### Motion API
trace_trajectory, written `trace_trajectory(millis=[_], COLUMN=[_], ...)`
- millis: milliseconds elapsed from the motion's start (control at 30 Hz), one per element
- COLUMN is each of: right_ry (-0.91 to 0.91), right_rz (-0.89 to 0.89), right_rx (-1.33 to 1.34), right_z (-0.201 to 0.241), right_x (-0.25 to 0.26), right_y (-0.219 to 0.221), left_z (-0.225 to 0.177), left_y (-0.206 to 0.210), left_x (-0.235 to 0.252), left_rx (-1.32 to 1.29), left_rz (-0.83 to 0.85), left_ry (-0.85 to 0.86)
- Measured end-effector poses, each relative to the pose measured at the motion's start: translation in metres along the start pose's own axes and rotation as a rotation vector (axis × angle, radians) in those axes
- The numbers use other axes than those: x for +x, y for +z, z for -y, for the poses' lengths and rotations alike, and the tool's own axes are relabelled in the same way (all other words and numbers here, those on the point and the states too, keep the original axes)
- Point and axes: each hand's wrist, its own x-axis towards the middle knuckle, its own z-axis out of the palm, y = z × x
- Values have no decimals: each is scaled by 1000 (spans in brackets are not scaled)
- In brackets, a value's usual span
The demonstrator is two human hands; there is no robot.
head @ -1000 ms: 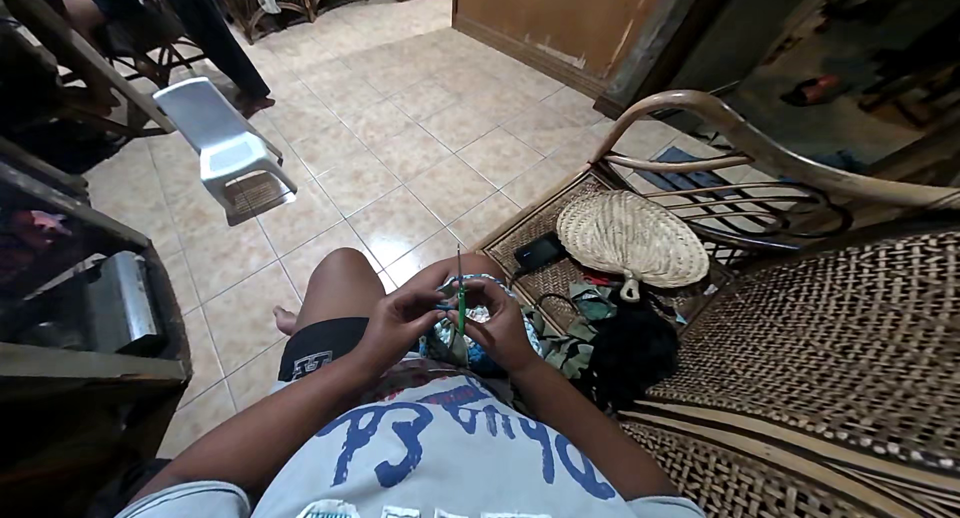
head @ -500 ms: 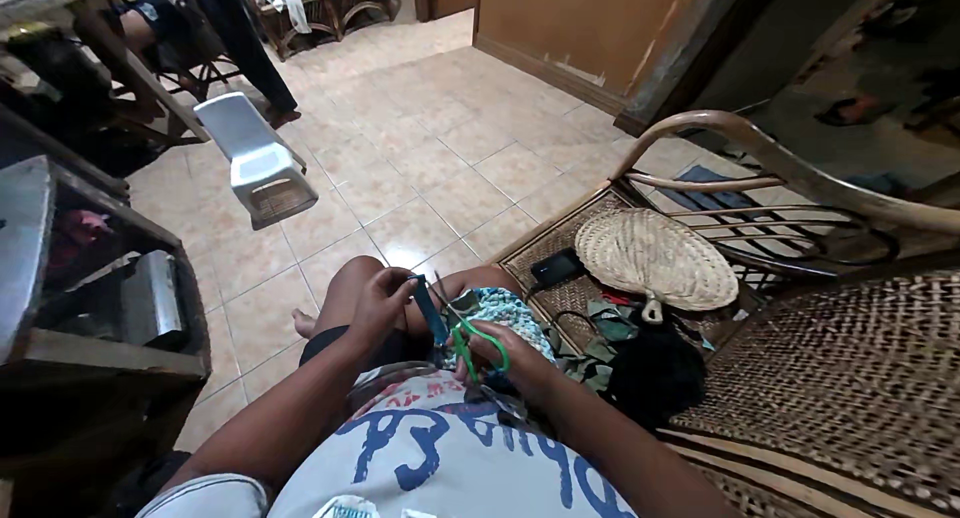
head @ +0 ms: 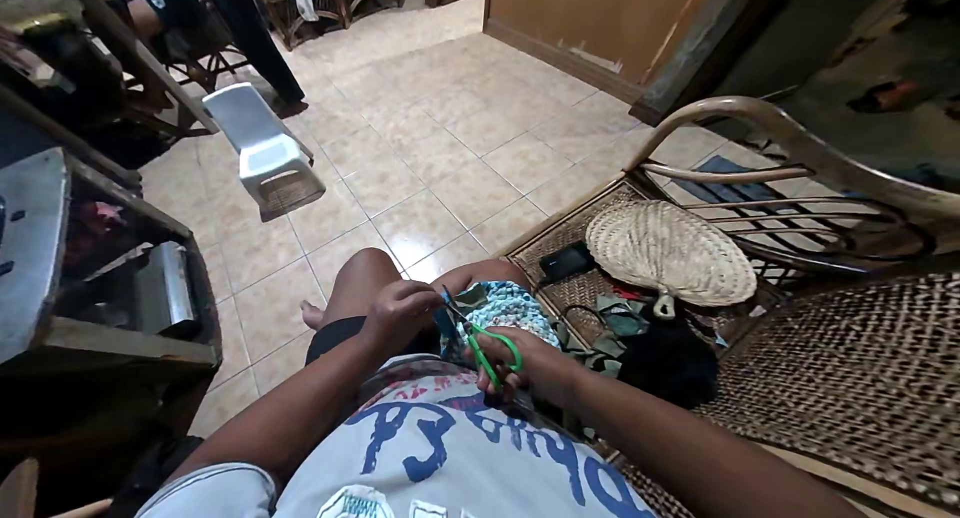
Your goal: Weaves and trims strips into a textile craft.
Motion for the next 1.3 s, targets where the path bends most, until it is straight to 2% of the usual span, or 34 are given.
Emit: trace_trajectory(millis=[367, 1300], right_ry=[11, -58], right_rz=[-4, 1], right_rx=[-70, -197], right_z=[-5, -8], right_x=[4, 4], right_y=[-6, -10], left_z=[3, 8], left_y=[1, 3], left_x=[-4, -11], left_rx=[67, 58], left_rz=[41, -27], left_ry=[197, 207])
